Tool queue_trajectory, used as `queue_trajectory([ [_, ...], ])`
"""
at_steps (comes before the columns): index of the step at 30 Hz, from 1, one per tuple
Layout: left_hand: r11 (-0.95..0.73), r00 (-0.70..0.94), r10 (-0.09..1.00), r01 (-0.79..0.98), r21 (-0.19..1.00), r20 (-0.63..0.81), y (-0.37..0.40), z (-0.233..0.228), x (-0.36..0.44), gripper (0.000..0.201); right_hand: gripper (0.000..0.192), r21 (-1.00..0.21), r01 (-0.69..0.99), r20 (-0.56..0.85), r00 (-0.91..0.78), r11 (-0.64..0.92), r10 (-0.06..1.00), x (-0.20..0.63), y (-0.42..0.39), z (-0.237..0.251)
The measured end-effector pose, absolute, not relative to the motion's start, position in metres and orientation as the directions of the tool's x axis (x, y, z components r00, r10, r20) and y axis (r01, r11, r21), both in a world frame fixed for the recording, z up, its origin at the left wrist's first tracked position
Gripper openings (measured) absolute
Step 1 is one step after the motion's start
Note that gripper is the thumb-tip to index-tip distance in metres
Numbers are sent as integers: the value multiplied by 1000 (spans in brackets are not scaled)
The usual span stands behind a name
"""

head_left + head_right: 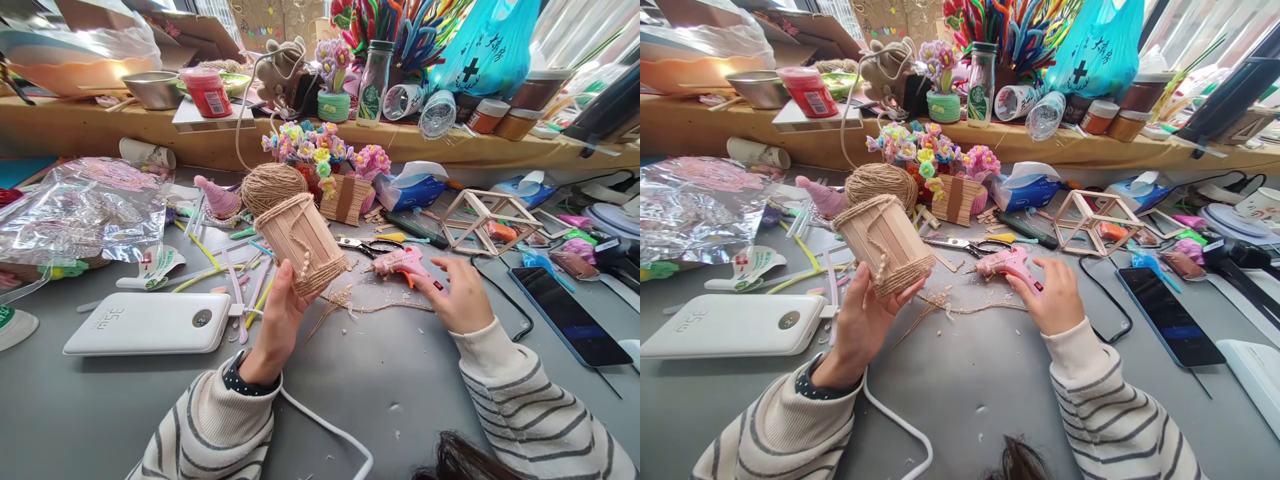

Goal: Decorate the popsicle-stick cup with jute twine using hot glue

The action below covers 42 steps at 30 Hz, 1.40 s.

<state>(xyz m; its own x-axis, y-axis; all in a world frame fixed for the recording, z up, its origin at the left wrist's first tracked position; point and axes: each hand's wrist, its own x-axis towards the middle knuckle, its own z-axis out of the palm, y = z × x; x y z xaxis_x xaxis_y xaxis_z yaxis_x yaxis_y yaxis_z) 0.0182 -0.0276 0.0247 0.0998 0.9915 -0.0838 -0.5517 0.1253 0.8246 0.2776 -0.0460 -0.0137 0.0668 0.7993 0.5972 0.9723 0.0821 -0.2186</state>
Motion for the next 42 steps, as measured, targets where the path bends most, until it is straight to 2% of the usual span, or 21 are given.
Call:
queue_trajectory([
  [4,132,95,991,-546,828,-95,-28,26,19,45,64,-183,982,528,63,41,847,266,-41,-22],
  [11,147,119,988,-552,821,-97,-29,25,19,40,49,-203,979,491,113,-13,864,265,-31,-25],
  [15,175,161,981,-512,841,-106,-30,24,19,42,43,-264,964,526,167,-27,834,265,-32,-19],
  [20,164,186,979,-477,863,-83,-32,24,19,49,47,-339,940,579,250,-49,776,265,-38,-3],
  [25,136,188,981,-462,876,-53,-32,21,18,51,49,-518,855,592,372,-16,715,261,-44,30],
  [28,105,178,984,-441,891,-27,-32,21,18,55,51,-565,825,589,389,17,708,251,-43,56],
  [30,85,161,987,-439,895,-14,-33,20,18,56,51,-542,838,611,347,57,712,242,-40,69],
  [33,53,167,986,-434,900,23,-33,17,17,56,50,-440,892,688,262,103,676,230,-39,78],
  [38,30,232,970,-406,914,71,-32,10,13,58,46,-258,955,785,117,150,608,223,-41,73],
  [42,10,224,971,-405,914,88,-32,10,14,61,42,-185,969,817,61,161,574,223,-43,71],
])
